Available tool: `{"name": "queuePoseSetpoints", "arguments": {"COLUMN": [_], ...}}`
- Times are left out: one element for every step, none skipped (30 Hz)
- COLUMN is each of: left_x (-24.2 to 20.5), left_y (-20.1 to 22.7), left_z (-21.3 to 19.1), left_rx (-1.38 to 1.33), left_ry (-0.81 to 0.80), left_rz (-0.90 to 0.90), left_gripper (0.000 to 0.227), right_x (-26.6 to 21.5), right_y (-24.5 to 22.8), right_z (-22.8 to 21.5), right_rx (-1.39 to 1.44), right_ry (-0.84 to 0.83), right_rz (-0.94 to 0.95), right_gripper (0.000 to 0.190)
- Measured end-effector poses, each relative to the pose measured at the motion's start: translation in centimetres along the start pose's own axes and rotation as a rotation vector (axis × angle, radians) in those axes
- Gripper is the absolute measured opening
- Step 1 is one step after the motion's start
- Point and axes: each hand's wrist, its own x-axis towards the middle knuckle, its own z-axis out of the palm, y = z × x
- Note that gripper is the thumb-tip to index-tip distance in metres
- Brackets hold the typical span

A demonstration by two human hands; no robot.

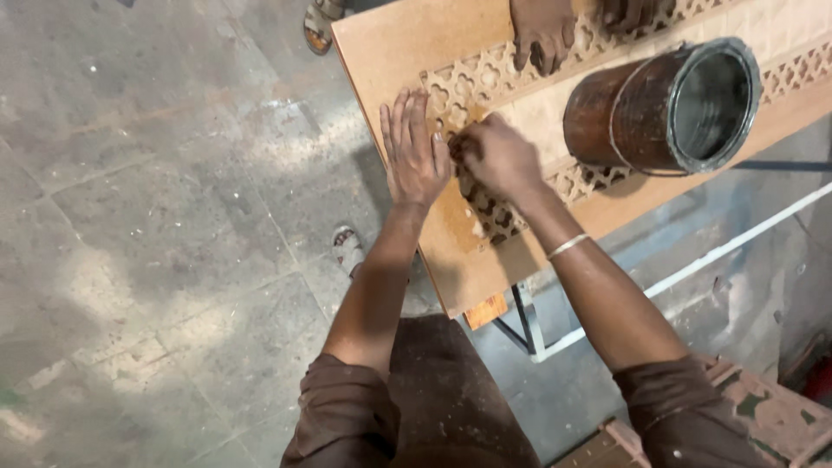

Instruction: The person applies a liquid finish to a large, carved wooden panel using a cloth. They dip the cloth into a metal can and wipe the surface, focusing on the intricate carved patterns. Another person assists by holding the panel steady.

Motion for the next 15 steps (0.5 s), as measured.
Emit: {"name": "queuePoseSetpoints", "arguments": {"left_x": [-0.5, -0.3, 0.1, 0.6, 1.1, 0.7, 0.2, 0.0, -0.4, -0.2, 0.0, 0.1, 0.3, 0.3, 0.3], "left_y": [0.2, 0.4, 0.5, 0.3, 0.0, -0.1, -0.1, -0.1, 0.1, 0.1, 0.1, -0.3, -0.7, -0.9, -1.0], "left_z": [-0.1, 0.2, 0.4, 0.4, 0.4, 0.3, 0.3, 0.3, 0.3, 0.5, 0.6, 0.5, 0.4, 0.7, 1.0], "left_rx": [0.013, 0.023, 0.032, 0.020, 0.008, -0.008, 0.004, 0.013, 0.022, 0.025, 0.027, 0.037, 0.047, 0.047, 0.047], "left_ry": [-0.013, -0.013, -0.013, -0.016, -0.020, -0.041, -0.035, -0.027, -0.019, -0.021, -0.022, -0.024, -0.020, -0.020, -0.021], "left_rz": [-0.018, -0.025, -0.032, -0.037, -0.041, -0.056, -0.049, -0.029, -0.009, -0.012, -0.014, -0.019, -0.017, -0.011, -0.005], "left_gripper": [0.060, 0.060, 0.061, 0.060, 0.060, 0.059, 0.059, 0.060, 0.060, 0.058, 0.057, 0.056, 0.056, 0.057, 0.058], "right_x": [-0.8, -1.2, -1.5, -1.6, -1.6, -2.3, -3.1, -3.7, -4.2, -4.2, -4.1, -3.8, -3.5, -3.6, -4.3], "right_y": [0.1, 0.4, 0.6, 0.6, 0.6, 0.4, 0.2, -0.3, -0.9, -1.0, -0.9, -0.7, -0.1, 1.1, 2.8], "right_z": [0.2, -0.1, -0.4, -0.5, -0.7, -0.4, -0.2, 0.4, 1.0, 1.2, 1.5, 1.9, 2.3, 2.6, 2.5], "right_rx": [-0.007, 0.041, 0.089, 0.141, 0.165, 0.193, 0.220, 0.189, 0.159, 0.124, 0.099, 0.080, 0.061, 0.277, 0.492], "right_ry": [0.007, 0.017, 0.028, 0.033, 0.064, 0.080, 0.097, 0.069, 0.042, 0.025, 0.022, 0.016, 0.009, 0.089, 0.171], "right_rz": [-0.043, -0.014, 0.013, 0.026, 0.034, 0.057, 0.081, 0.081, 0.082, 0.079, 0.094, 0.104, 0.115, 0.107, 0.095], "right_gripper": [0.046, 0.041, 0.037, 0.033, 0.033, 0.033, 0.033, 0.035, 0.037, 0.039, 0.036, 0.034, 0.032, 0.033, 0.034]}}
